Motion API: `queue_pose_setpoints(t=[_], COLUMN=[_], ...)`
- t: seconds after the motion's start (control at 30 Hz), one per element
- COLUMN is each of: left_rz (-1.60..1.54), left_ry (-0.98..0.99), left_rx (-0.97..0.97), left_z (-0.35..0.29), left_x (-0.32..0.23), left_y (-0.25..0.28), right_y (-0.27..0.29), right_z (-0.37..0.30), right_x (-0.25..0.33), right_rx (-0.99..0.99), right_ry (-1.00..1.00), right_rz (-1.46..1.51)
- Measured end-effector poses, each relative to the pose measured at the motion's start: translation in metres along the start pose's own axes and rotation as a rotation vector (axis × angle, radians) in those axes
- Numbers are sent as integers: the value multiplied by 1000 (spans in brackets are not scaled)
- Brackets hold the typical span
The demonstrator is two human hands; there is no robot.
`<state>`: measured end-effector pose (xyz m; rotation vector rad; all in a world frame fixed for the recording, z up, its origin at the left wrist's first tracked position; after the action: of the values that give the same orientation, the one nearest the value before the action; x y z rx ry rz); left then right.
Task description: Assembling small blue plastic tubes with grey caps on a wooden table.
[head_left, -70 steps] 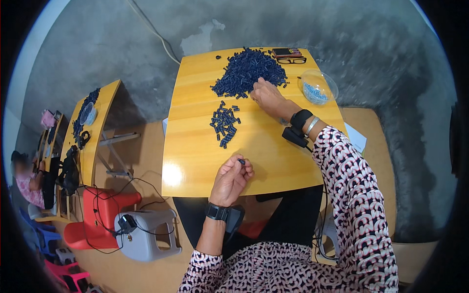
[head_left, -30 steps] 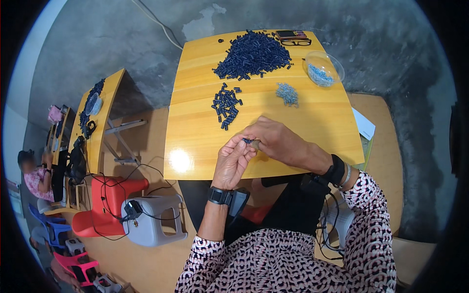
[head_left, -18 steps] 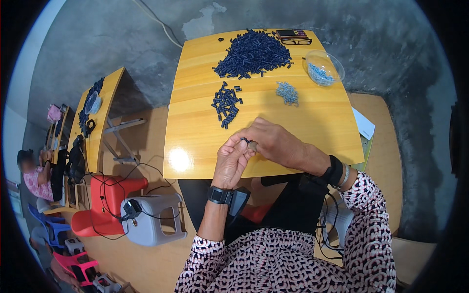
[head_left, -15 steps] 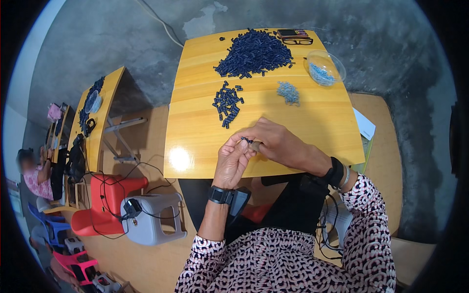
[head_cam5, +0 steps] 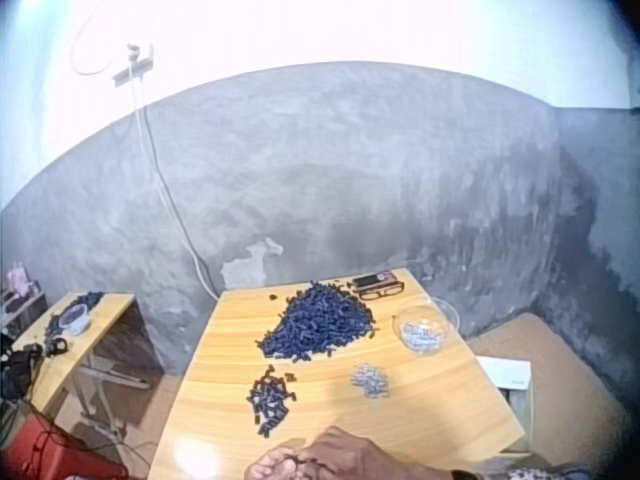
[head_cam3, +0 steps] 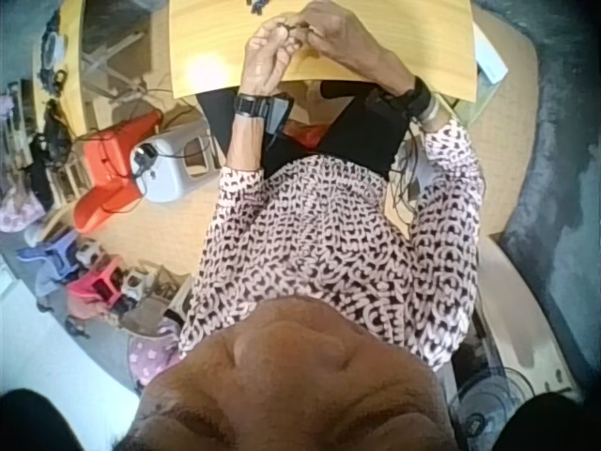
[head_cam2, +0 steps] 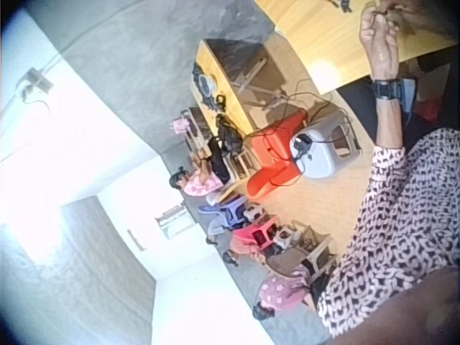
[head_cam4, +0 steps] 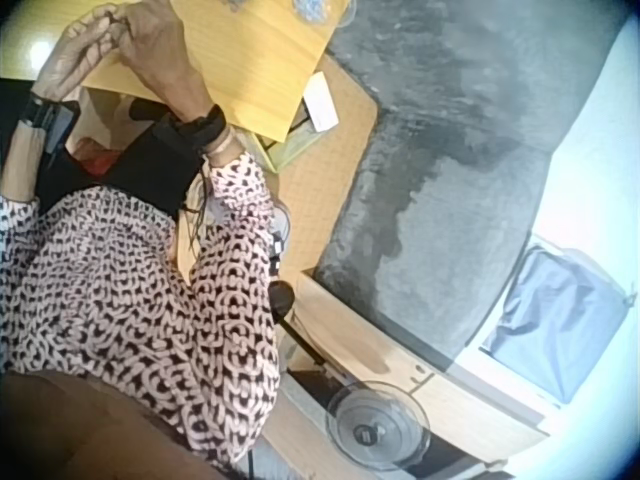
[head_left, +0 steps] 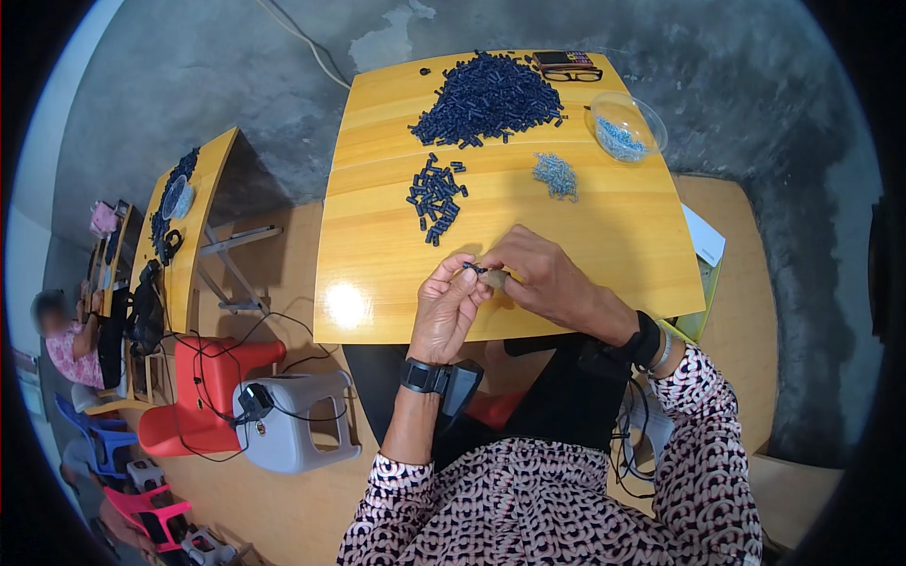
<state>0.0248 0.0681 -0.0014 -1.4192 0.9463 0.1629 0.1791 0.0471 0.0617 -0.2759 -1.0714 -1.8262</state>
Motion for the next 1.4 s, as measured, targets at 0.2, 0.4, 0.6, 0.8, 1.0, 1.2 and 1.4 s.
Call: queue_pose_setpoints(t=[0.2,0.4,0.6,0.8,1.0,1.2,1.4], left_rz=[-9,-30,-72,-62,-53,-42,-29], left_ry=[-14,-3,-8,6,8,12,8], left_rx=[-7,-24,30,39,25,18,17], left_z=[-1,-1,0,0,-1,-1,-1], left_x=[-1,-1,-1,-1,-2,-1,-1], left_y=[1,0,5,2,4,3,2], right_y=[-2,2,-8,-12,-13,-13,-14], right_z=[1,-10,-22,-23,-22,-23,-24], right_x=[0,2,-1,-2,-1,-2,-3], right_rx=[-18,-147,-205,-173,-195,-187,-189], right_ry=[-98,-379,-389,-359,-340,-334,-340], right_rz=[34,235,286,243,253,235,245])
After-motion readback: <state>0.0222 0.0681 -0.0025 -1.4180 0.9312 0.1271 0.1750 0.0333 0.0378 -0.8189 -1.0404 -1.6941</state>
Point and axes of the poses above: each hand's wrist, its own z-axis towards the middle knuckle, its own y-axis out of the back of the hand, x = y × z, the point moved 2 cm from there along z, towards the middle knuckle, and after that the axes turned 2 degrees about -x, right-handed, at the moved point
